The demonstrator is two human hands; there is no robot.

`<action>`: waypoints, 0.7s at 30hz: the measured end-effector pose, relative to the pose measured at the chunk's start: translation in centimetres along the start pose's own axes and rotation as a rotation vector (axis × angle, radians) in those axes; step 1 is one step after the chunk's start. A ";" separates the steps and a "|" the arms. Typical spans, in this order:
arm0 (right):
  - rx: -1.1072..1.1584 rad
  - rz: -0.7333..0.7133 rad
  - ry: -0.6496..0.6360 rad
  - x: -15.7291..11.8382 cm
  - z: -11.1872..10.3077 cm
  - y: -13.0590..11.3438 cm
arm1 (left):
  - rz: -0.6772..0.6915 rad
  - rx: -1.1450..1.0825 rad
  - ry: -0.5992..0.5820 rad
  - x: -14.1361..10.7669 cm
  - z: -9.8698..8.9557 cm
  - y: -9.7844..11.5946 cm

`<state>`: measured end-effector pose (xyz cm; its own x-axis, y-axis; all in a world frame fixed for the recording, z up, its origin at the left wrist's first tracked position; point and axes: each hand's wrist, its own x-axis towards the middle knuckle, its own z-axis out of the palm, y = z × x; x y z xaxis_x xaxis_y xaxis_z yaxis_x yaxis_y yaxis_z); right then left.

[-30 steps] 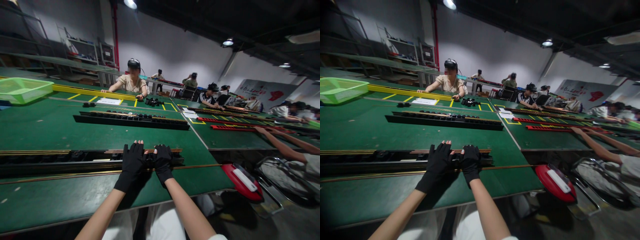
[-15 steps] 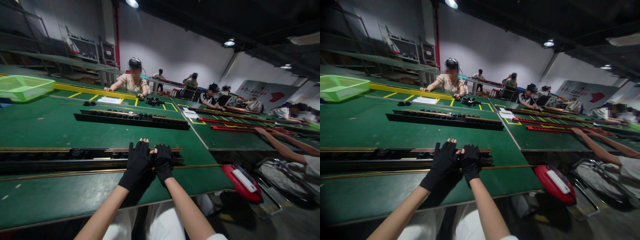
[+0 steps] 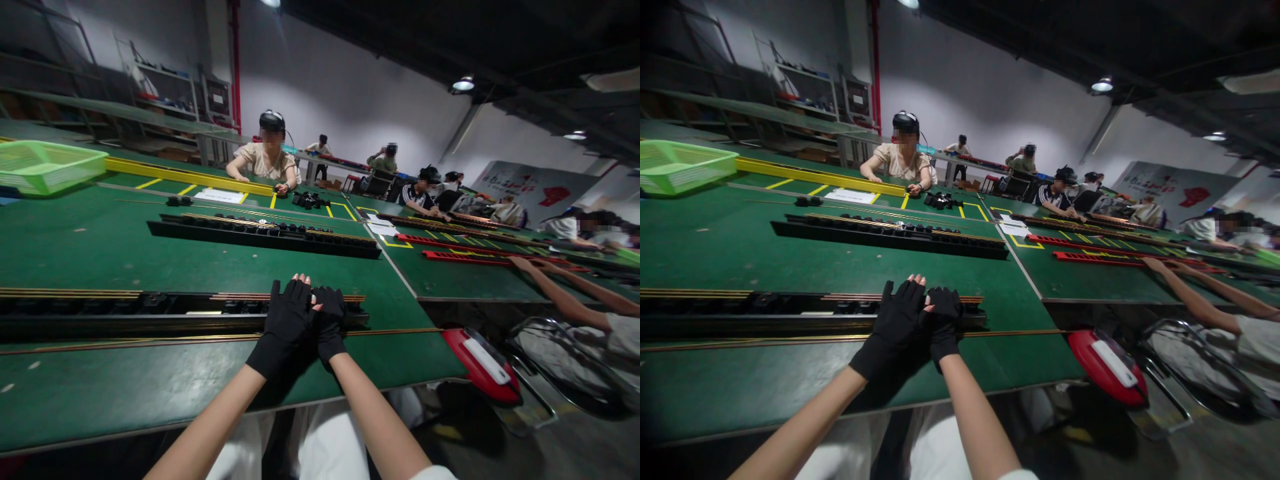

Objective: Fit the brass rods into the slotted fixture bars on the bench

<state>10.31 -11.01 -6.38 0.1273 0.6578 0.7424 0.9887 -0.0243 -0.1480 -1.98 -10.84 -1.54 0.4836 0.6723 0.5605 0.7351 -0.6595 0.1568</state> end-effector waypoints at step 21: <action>0.027 -0.002 -0.041 -0.3 0.5 0.3 | -0.002 -0.025 -0.002 -0.3 0.8 0.8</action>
<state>10.49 -10.82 -6.93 0.1212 0.6879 0.7156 0.9864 -0.0030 -0.1642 -1.19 -11.30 -2.26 0.4833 0.6738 0.5589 0.7240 -0.6666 0.1776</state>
